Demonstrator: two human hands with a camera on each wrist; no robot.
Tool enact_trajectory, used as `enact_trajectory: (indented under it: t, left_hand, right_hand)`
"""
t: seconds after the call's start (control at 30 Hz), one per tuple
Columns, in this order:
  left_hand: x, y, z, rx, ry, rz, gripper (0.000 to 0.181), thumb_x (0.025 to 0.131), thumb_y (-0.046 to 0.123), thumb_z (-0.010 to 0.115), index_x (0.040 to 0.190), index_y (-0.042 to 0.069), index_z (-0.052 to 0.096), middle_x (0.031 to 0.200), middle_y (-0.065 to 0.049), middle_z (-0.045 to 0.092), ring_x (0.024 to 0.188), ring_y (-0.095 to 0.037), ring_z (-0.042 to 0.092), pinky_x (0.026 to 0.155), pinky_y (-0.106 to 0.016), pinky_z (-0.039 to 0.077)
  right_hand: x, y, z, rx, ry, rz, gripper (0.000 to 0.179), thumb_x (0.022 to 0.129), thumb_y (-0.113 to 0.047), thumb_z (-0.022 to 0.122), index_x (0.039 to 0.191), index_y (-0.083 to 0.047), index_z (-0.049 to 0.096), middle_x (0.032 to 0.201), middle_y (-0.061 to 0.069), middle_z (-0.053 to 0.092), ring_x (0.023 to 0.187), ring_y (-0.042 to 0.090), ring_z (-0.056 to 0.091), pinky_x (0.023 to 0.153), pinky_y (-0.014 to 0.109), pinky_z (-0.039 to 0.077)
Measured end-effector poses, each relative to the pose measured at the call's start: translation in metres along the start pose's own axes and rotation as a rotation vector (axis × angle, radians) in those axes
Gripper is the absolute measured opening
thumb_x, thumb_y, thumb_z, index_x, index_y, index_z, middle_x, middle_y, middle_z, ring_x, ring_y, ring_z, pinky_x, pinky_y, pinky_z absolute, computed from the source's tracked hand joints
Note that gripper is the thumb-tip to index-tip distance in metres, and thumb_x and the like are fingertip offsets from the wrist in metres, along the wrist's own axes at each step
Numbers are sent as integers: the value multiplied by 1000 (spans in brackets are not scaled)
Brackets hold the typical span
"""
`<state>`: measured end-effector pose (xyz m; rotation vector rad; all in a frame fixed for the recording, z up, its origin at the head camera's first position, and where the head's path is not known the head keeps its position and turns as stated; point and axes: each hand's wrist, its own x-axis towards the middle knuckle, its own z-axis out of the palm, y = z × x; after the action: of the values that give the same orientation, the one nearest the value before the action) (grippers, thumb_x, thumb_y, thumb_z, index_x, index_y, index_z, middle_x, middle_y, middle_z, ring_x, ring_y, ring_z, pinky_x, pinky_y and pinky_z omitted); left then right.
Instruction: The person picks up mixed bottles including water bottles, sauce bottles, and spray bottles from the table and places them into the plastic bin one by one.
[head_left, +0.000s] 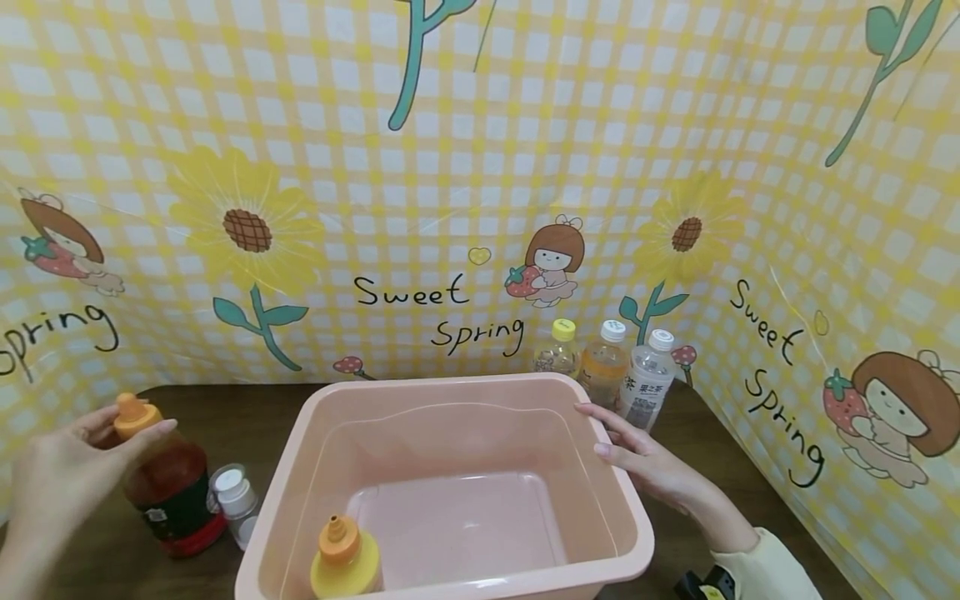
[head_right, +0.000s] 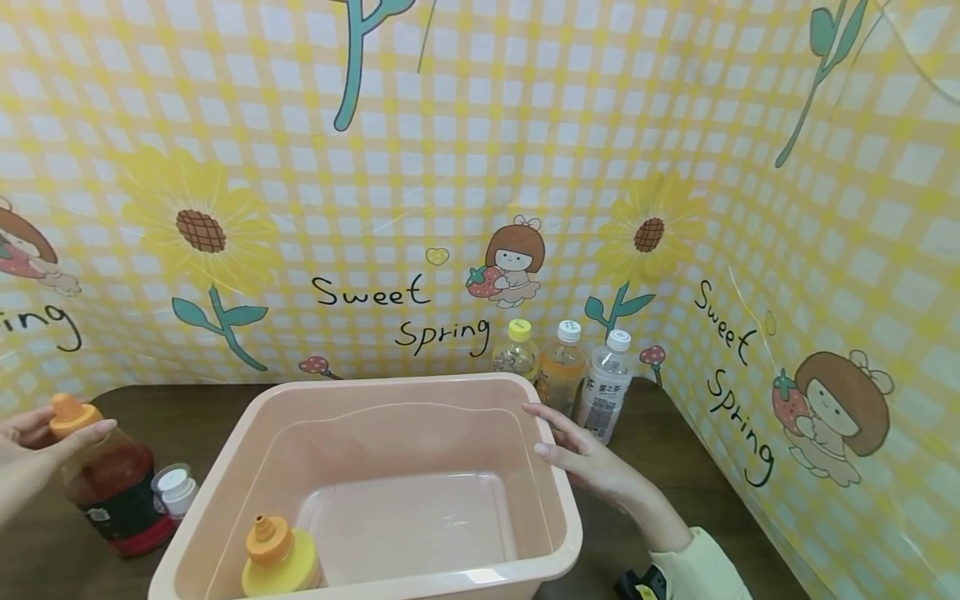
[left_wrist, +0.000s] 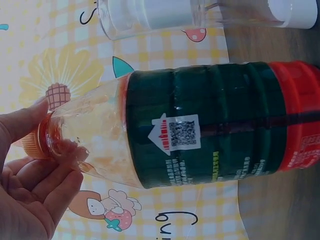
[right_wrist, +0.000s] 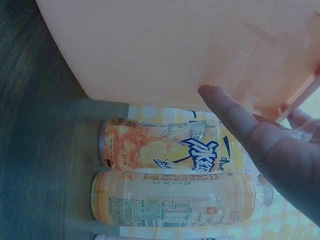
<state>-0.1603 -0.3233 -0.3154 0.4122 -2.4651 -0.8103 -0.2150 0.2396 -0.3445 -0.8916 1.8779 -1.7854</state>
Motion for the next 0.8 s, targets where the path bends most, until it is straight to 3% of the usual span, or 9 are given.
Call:
enact_trajectory:
  t: [0.13,0.17,0.23,0.37,0.4,0.47,0.67,0.73,0.8]
  left_hand:
    - [-1,-2,1,-10,18,4,77,75,41,72,114,-21,47,102,-31,54,51,20,38,47,-7,29]
    - [-2,-2,2,-6,26,3,77,75,41,72,114,-21,47,102,-31,54,51,13,48,46,-7,29]
    - [-2,-2,2,0,26,-6,75,75,42,72,114,-19,50,103,-30,54,54,21,35,48,-8,29]
    - [-2,-2,0,-90,-6,-17,72,78,38,70,118,-17,48,87,-10,67,60,21,42,51,-8,30]
    - [-2,-2,-1,-117,-19,-30,73,79,38,69,122,-16,46,90,-10,66,61,26,32,52,-7,30]
    - [0,-2,-2,-211,-34,-41,75,81,33,68,126,-19,38,77,10,66,61,27,37,52,-3,32]
    - [1,0,-4,-241,-16,-95,82,81,32,68,131,-19,27,106,-25,51,57,28,36,50,-2,34]
    - [1,-1,-5,-264,-16,-106,83,81,31,68,133,-18,25,112,-27,43,60,28,38,51,-1,33]
    - [2,-2,-5,-328,-5,-100,78,82,26,68,133,-15,28,102,-13,59,62,26,42,52,-2,36]
  right_hand:
    - [1,1,1,-9,3,1,48,97,-9,39,142,-24,28,123,31,39,103,27,57,78,44,49]
    - [1,1,1,-12,5,0,48,97,-9,39,142,-24,29,123,32,39,103,27,57,78,44,49]
    - [1,1,1,-14,6,0,48,97,-9,39,141,-24,29,124,32,38,103,26,57,78,44,49]
    - [2,2,1,-12,6,1,48,97,-9,39,141,-25,29,125,33,38,103,26,57,78,44,49]
    - [2,2,1,-11,4,2,48,97,-10,39,141,-25,29,125,33,37,103,27,57,79,44,49]
    - [2,2,1,-10,1,1,48,97,-10,39,141,-25,28,125,34,37,103,27,57,78,44,49]
    - [3,2,2,-17,10,13,48,97,-11,40,142,-22,27,126,38,33,105,28,56,80,45,48]
    - [3,1,3,-22,17,22,49,97,-12,40,142,-21,26,126,38,33,105,29,56,80,45,48]
    - [4,1,3,-25,21,29,49,97,-12,41,143,-20,25,125,39,33,105,29,56,80,45,48]
